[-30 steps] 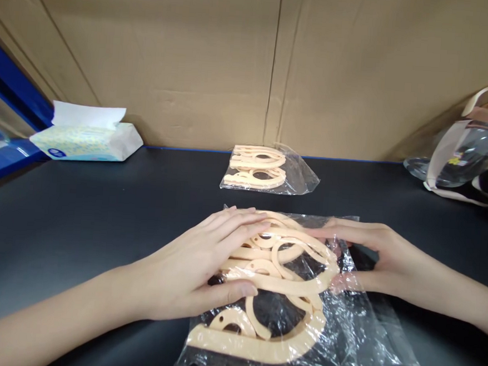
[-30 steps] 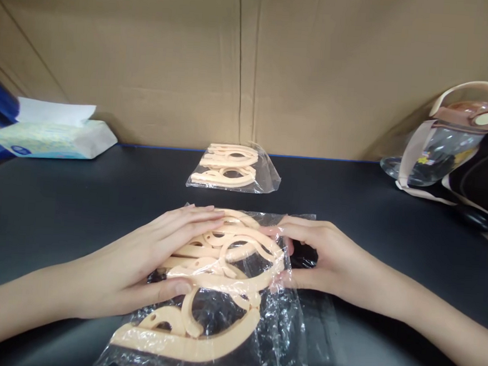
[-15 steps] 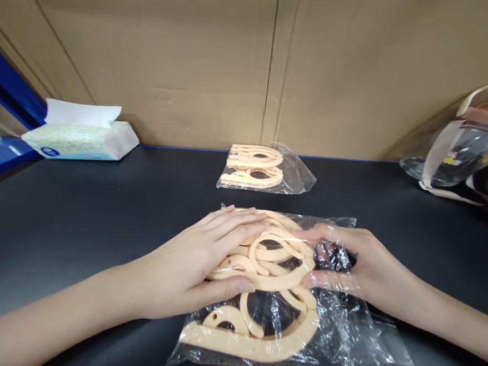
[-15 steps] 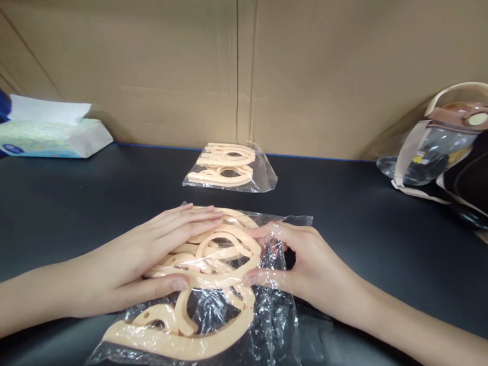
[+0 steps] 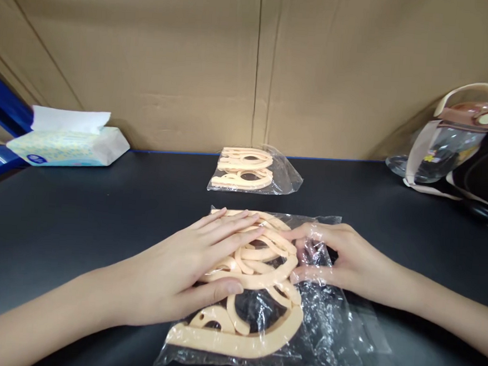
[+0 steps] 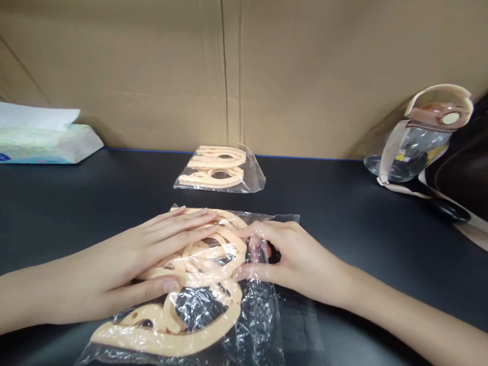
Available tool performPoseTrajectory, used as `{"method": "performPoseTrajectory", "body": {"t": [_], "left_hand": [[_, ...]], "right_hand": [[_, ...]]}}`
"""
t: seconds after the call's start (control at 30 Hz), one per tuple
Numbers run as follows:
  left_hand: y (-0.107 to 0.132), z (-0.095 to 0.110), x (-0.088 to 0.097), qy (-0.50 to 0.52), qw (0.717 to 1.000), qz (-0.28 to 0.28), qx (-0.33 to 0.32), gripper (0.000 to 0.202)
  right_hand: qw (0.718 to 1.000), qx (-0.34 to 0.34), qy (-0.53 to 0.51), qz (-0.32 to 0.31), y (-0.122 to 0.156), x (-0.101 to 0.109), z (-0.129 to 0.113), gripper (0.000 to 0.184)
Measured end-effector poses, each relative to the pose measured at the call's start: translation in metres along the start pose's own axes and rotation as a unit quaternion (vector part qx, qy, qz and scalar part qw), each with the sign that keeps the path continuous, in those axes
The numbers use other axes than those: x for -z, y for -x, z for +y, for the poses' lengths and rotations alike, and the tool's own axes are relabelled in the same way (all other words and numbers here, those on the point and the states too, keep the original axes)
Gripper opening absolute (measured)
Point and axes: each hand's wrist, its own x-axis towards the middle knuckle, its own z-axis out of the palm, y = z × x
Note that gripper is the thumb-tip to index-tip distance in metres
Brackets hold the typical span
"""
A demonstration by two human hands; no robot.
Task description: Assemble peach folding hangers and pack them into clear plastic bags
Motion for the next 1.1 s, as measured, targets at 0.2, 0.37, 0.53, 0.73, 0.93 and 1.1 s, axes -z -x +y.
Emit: {"method": "performPoseTrajectory", "body": {"t": [0.2,0.37,0.53,0.73,0.93,1.1], "left_hand": [[-0.007,0.021,0.008,-0.014,0.999,-0.014,0.031,0.073],[-0.025,0.049,0.006,-0.006,0.998,-0.054,0.020,0.079],[-0.038,0.060,-0.002,-0.017,0.998,-0.055,-0.001,0.085],[-0.043,0.060,-0.007,-0.015,0.998,-0.044,-0.033,0.086],[-0.038,0.059,-0.010,-0.006,0.998,-0.006,-0.064,0.085],[-0.032,0.055,-0.013,0.012,0.996,0.049,-0.073,0.081]], "right_hand": [[0.994,-0.042,0.101,0.008,0.005,0.041,0.018,0.035],[0.981,-0.145,0.096,0.083,0.010,0.052,0.034,0.040],[0.975,-0.193,-0.104,-0.030,0.014,0.049,0.028,0.050],[0.961,-0.181,-0.208,-0.027,0.009,0.049,0.011,0.070],[0.934,-0.164,-0.314,0.042,0.006,0.034,0.007,0.060],[0.941,-0.097,-0.322,0.045,0.005,0.019,0.006,0.043]]}}
